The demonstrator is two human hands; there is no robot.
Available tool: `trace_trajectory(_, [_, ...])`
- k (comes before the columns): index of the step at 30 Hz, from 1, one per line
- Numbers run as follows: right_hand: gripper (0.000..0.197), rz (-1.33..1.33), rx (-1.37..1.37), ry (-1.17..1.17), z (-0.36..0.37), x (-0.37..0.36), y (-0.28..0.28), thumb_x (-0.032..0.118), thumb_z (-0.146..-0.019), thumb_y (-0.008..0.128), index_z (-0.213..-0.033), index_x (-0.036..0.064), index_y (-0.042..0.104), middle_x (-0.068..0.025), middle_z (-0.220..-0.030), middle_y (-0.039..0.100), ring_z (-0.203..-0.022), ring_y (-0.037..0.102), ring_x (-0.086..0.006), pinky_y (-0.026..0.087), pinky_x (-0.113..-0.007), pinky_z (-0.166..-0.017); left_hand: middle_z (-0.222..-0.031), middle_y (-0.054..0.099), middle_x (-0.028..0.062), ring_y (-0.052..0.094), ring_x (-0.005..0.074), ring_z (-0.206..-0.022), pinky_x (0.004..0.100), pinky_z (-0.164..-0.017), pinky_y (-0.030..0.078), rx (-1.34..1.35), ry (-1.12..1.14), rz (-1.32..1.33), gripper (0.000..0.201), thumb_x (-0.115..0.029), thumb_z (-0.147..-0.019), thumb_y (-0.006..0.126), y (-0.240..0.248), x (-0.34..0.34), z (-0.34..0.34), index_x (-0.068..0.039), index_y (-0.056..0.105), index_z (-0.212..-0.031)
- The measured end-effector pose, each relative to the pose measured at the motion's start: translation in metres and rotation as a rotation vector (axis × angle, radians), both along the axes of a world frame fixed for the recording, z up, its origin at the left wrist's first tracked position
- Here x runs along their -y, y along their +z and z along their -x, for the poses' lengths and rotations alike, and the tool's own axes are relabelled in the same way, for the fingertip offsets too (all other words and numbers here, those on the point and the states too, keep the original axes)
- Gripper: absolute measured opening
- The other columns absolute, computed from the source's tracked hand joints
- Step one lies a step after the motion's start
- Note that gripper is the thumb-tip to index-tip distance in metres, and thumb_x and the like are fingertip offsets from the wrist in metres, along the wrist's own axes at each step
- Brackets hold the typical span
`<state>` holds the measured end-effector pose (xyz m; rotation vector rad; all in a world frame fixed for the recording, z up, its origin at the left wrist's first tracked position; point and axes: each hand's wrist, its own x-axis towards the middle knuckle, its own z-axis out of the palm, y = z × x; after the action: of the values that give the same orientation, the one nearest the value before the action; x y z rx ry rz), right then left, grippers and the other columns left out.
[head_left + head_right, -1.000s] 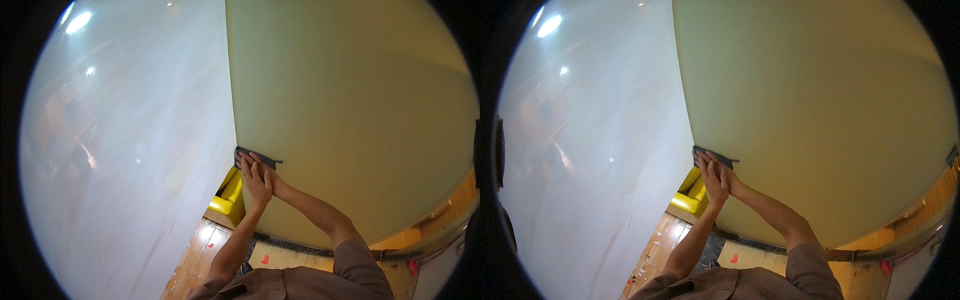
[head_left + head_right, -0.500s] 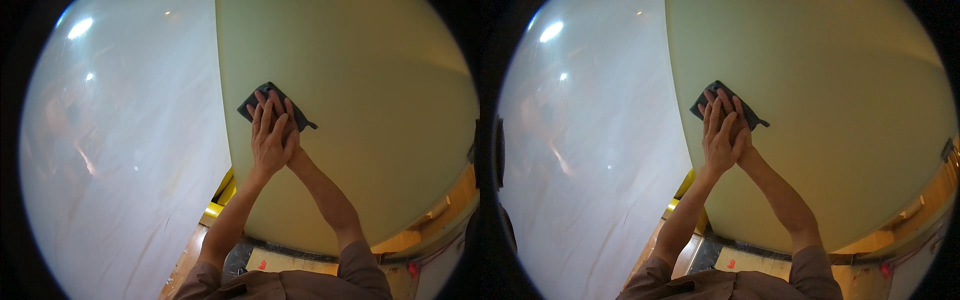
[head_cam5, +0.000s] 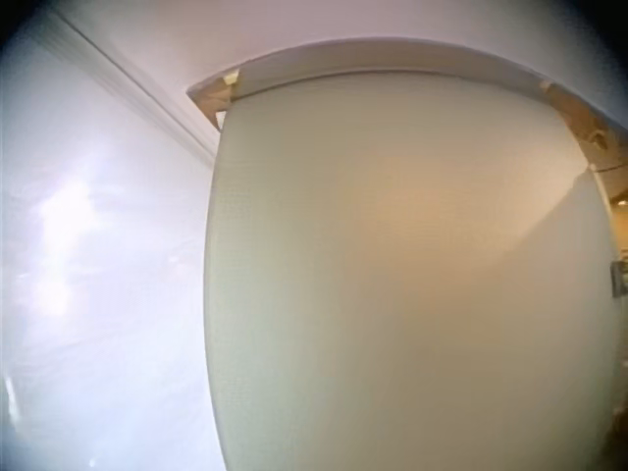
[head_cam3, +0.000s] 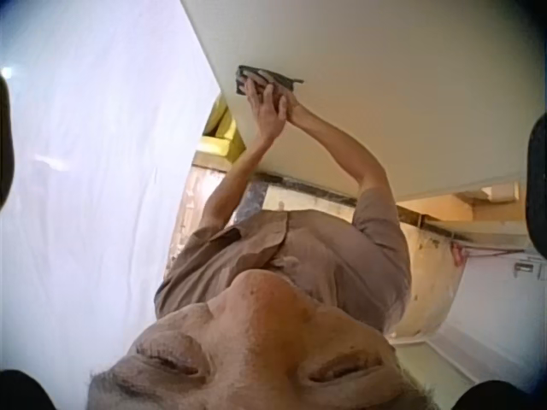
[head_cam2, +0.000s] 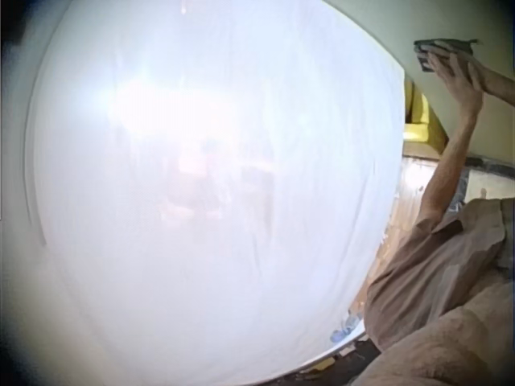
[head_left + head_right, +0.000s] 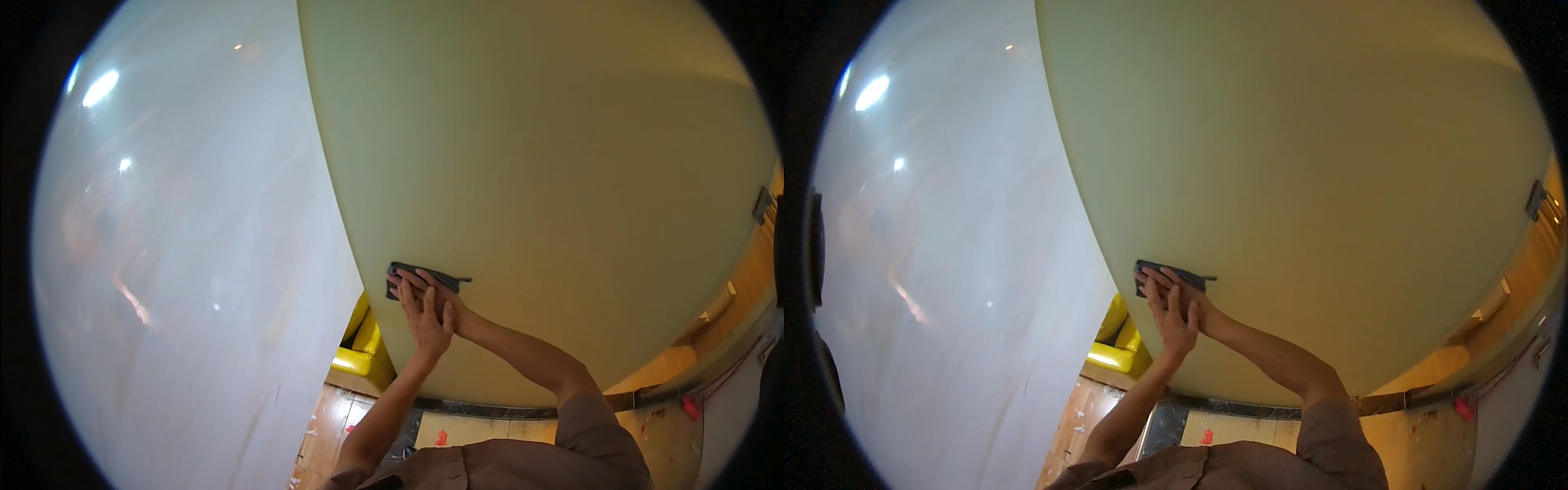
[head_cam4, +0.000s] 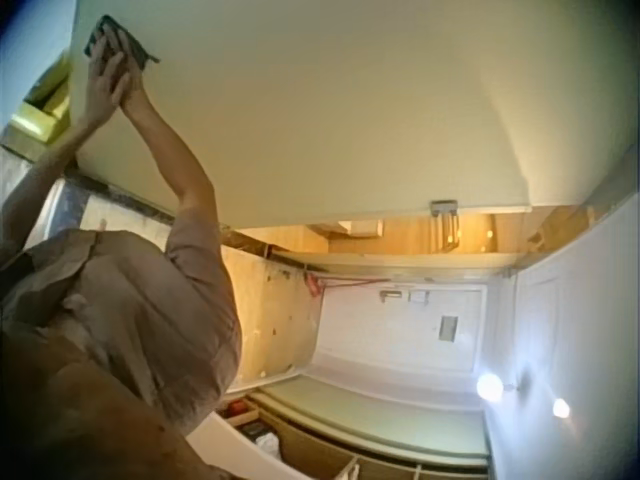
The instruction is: The person wipes a light-colored door and the adjacent baseboard with a dark cloth. They move from the upper door surface down to the lower edge and floor trim, then stand and wipe the opposite side of the door.
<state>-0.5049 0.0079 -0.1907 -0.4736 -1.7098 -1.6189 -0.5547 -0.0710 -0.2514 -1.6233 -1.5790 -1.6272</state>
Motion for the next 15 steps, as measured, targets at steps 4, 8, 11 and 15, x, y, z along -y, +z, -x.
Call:
trace_trajectory(4, [0.052, 0.306, 0.007, 0.082, 0.007, 0.001, 0.054, 0.032, -0.100, 0.040, -0.149, 0.0145, 0.039, -0.0082, -0.162, 0.024, -0.150, 0.019, -0.0311, 0.015, -0.051, -0.121, -0.154, 0.028, 0.0309, 0.028, 0.0507, -0.141, 0.0574, -0.113, 0.027, -0.054, -0.025, -0.190, 0.039, -0.012, -0.085, 0.067, 0.078, -0.015, 0.008, 0.001, 0.057, -0.121])
trace_trajectory(8, [0.040, 0.644, -0.194, 0.501, 0.013, 0.009, 0.131, 0.027, -0.091, 0.054, -0.130, 0.0172, 0.062, -0.0060, -0.154, 0.041, -0.145, 0.032, -0.0303, 0.022, -0.050, -0.118, -0.154, 0.029, 0.0298, 0.031, 0.0476, -0.142, 0.0540, -0.112, 0.031, -0.048, -0.083, -0.378, 0.037, -0.010, -0.091, 0.061, 0.142, -0.015, 0.023, 0.000, 0.052, -0.125])
trace_trajectory(11, [0.048, 0.533, -0.369, 0.424, -0.011, 0.008, 0.171, 0.030, -0.081, 0.070, -0.128, 0.0205, 0.064, -0.0065, -0.153, 0.042, -0.141, 0.036, -0.0335, 0.027, -0.057, -0.112, -0.155, 0.030, 0.0285, 0.034, 0.0465, -0.141, 0.0529, -0.112, 0.032, -0.051, -0.122, -0.438, 0.037, -0.006, -0.096, 0.053, 0.172, -0.014, 0.012, -0.001, 0.046, -0.132])
trace_trajectory(15, [0.048, 0.520, -0.596, 0.294, -0.055, 0.015, 0.175, 0.025, -0.084, 0.066, -0.131, 0.0196, 0.062, -0.0115, -0.156, 0.036, -0.143, 0.030, -0.0408, 0.021, -0.063, -0.112, -0.155, 0.031, 0.0275, 0.031, 0.0469, -0.143, 0.0546, -0.114, 0.028, -0.112, -0.147, -0.479, 0.039, -0.005, -0.097, 0.049, 0.176, -0.030, 0.019, -0.002, 0.044, -0.136])
